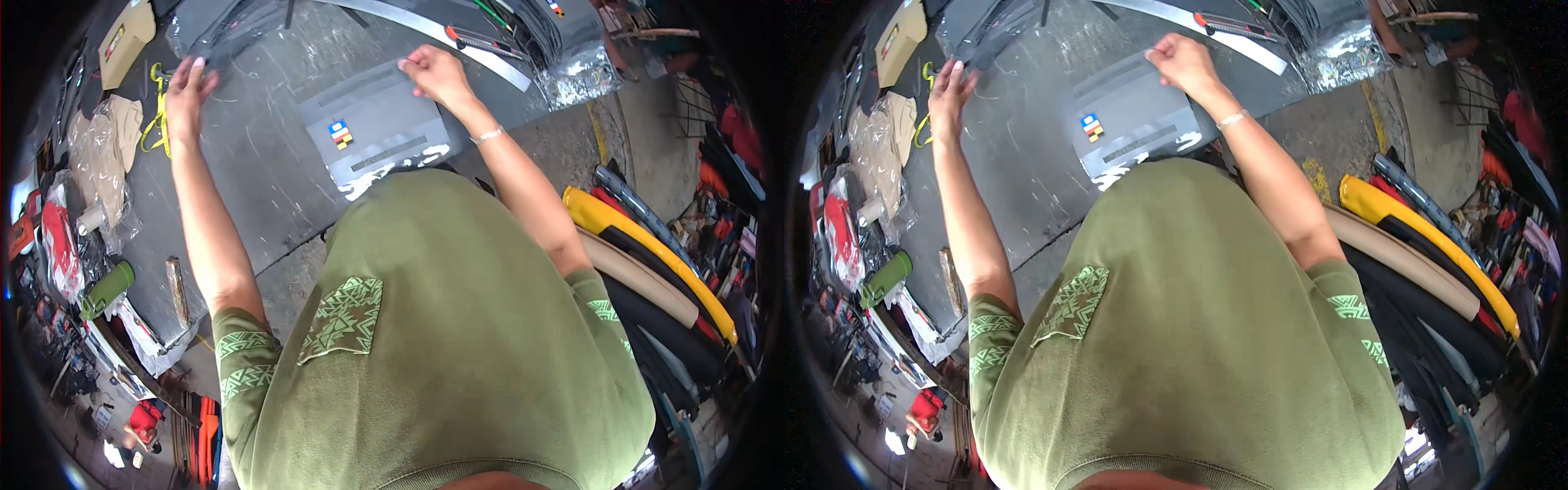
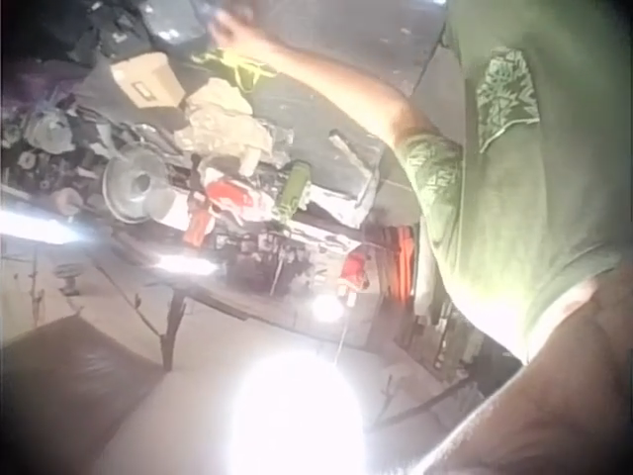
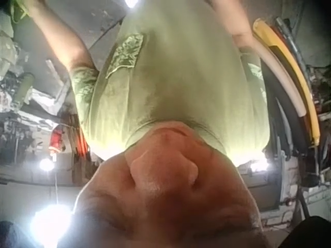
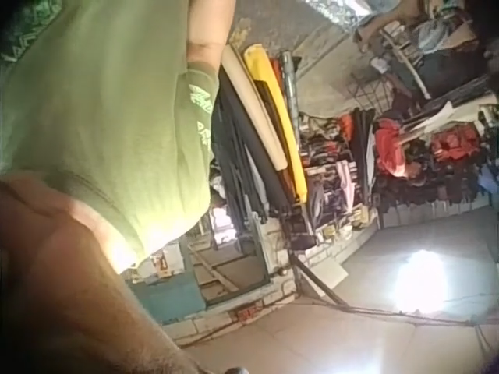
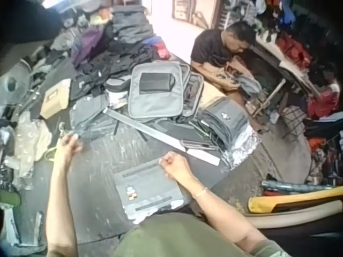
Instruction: Cutting pieces of grey fabric to size using a utility knife and a metal ruler on a workbench.
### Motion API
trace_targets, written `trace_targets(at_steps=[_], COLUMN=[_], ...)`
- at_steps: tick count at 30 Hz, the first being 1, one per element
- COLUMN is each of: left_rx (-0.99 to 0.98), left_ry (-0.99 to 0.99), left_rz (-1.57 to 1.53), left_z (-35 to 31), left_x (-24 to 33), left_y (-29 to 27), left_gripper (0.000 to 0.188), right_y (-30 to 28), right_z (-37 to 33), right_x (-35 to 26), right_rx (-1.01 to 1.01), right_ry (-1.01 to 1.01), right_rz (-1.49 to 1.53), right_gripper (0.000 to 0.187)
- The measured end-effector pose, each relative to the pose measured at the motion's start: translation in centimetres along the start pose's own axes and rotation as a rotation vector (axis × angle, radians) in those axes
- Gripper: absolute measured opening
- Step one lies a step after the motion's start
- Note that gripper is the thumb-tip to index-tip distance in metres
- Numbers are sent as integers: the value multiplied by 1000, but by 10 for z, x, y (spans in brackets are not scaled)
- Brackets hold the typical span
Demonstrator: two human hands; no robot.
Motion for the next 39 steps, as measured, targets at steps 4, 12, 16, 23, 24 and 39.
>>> trace_targets(at_steps=[4,12,16,23,24,39], left_rx=[70,-133,-130,-1,14,-94], left_ry=[-126,-468,-347,-275,-214,163], left_rz=[633,-141,113,-268,-375,-748], left_z=[-9,-196,-201,-197,-195,-176], left_x=[-11,-56,-45,25,40,210], left_y=[-78,74,109,101,93,93], left_gripper=[79,62,70,38,32,31], right_y=[-36,-28,-18,-59,-70,-168], right_z=[-14,-64,-54,-87,-99,-179], right_x=[34,42,48,-33,-62,-186], right_rx=[124,-83,-13,-88,-86,-3], right_ry=[-77,91,47,-181,-223,-614], right_rz=[176,252,130,363,421,652], right_gripper=[32,42,51,23,22,27])
Point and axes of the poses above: each hand's wrist, its own z-axis towards the middle knuckle, its own y-axis out of the palm, x = y × z, the point moved 8 cm from there along z, towards the middle knuckle, and after that the axes turned 6 degrees about y, right-handed, at the moved point
